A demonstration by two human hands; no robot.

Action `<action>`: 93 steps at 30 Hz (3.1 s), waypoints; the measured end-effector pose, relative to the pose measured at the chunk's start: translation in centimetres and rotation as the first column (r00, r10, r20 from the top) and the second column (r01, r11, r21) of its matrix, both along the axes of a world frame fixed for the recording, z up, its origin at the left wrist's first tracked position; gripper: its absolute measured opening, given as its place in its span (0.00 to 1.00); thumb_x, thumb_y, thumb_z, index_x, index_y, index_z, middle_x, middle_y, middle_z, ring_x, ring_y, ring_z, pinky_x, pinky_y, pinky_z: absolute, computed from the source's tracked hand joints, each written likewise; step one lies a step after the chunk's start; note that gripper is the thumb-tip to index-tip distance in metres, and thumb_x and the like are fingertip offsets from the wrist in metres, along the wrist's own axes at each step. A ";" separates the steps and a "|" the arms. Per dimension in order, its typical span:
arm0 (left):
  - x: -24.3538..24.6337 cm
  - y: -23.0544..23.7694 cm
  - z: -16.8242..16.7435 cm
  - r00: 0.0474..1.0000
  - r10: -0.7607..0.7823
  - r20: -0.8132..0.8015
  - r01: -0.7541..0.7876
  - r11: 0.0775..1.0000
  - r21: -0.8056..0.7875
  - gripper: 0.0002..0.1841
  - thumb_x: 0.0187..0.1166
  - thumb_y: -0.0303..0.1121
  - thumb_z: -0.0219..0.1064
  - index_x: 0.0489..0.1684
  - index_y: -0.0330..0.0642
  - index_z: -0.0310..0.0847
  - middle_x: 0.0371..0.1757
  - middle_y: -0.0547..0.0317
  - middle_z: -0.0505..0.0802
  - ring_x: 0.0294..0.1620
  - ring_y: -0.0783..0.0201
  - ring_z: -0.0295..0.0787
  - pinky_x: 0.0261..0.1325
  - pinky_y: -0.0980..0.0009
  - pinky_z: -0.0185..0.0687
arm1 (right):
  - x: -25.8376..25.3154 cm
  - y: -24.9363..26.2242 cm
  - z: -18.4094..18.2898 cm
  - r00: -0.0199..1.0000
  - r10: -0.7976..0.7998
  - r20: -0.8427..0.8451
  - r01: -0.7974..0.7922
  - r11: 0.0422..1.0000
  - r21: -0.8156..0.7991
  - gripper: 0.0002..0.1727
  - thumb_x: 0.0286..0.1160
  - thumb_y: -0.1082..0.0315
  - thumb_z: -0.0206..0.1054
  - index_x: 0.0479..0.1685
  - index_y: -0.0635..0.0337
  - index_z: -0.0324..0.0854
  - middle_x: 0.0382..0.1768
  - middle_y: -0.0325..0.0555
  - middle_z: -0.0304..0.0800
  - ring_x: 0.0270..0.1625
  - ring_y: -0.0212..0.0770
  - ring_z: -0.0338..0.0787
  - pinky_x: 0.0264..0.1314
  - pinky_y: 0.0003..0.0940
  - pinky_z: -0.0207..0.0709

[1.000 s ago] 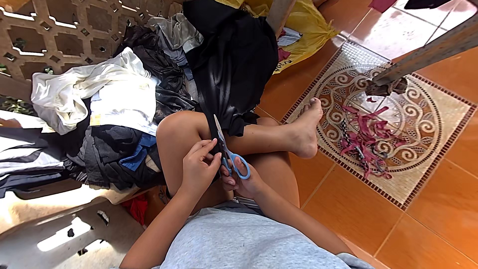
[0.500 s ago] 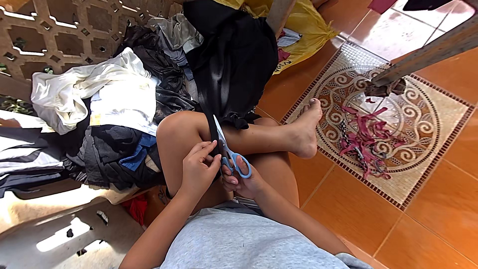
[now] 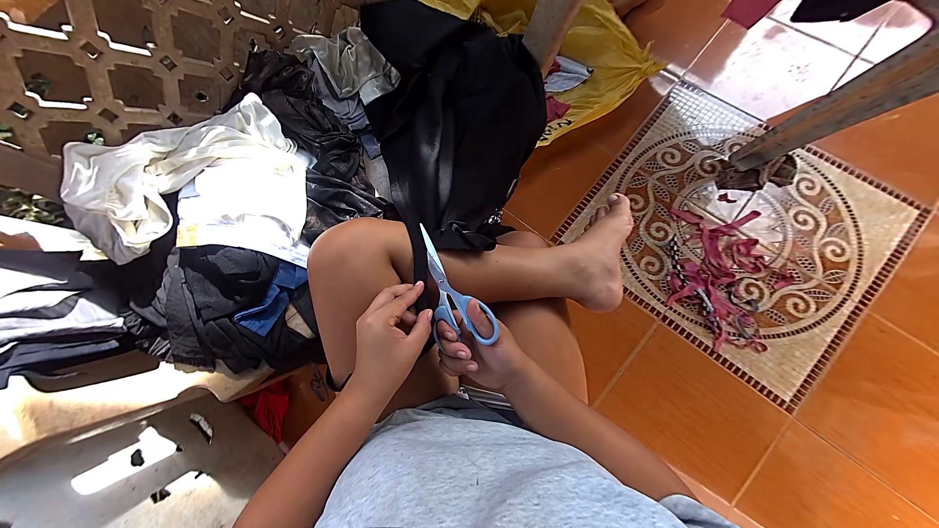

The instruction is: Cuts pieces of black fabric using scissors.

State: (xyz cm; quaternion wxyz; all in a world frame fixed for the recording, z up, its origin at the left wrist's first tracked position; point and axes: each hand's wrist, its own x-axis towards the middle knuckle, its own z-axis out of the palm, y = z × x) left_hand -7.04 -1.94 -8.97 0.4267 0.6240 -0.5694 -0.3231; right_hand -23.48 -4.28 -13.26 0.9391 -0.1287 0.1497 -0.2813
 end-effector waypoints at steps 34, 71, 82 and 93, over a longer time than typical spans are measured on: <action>1.2 -0.6 1.2 0.983 0.039 -0.181 -0.066 0.987 -0.144 0.12 0.68 0.23 0.71 0.45 0.25 0.92 0.48 0.49 0.96 0.52 0.78 0.91 0.60 0.84 0.83 | -11.6 -6.6 2.5 0.674 0.033 -0.738 -0.642 0.519 -0.564 0.24 0.62 0.36 0.74 0.27 0.48 0.80 0.16 0.19 0.76 0.19 0.14 0.74 0.21 0.13 0.64; -3.7 -3.8 4.8 0.536 0.490 -0.688 0.068 0.787 0.614 0.15 0.88 0.20 0.54 0.69 0.30 0.66 0.49 0.51 0.87 0.42 0.64 0.92 0.50 0.69 0.90 | -1.9 -2.5 1.4 0.602 -0.798 -0.025 0.365 0.303 -0.880 0.12 0.69 0.71 0.76 0.47 0.42 0.86 0.48 0.25 0.95 0.54 0.22 0.92 0.58 0.18 0.85; -4.0 -5.2 4.0 0.686 0.272 -0.675 0.108 0.879 0.464 0.33 0.72 0.11 0.67 0.79 0.30 0.60 0.49 0.50 0.90 0.41 0.66 0.93 0.48 0.70 0.91 | -2.5 -1.9 1.6 0.625 -0.779 -0.052 0.340 0.331 -0.880 0.11 0.70 0.67 0.77 0.47 0.41 0.85 0.48 0.23 0.95 0.54 0.21 0.92 0.59 0.18 0.84; -2.8 -4.1 2.0 0.916 -0.060 -0.396 0.149 0.969 0.197 0.26 0.65 0.17 0.74 0.67 0.28 0.80 0.69 0.43 0.85 0.49 0.71 0.93 0.49 0.77 0.91 | -3.9 0.4 -0.3 0.721 -0.637 -0.272 -0.080 0.313 -0.946 0.09 0.62 0.72 0.75 0.38 0.64 0.83 0.43 0.42 0.94 0.53 0.21 0.89 0.59 0.14 0.79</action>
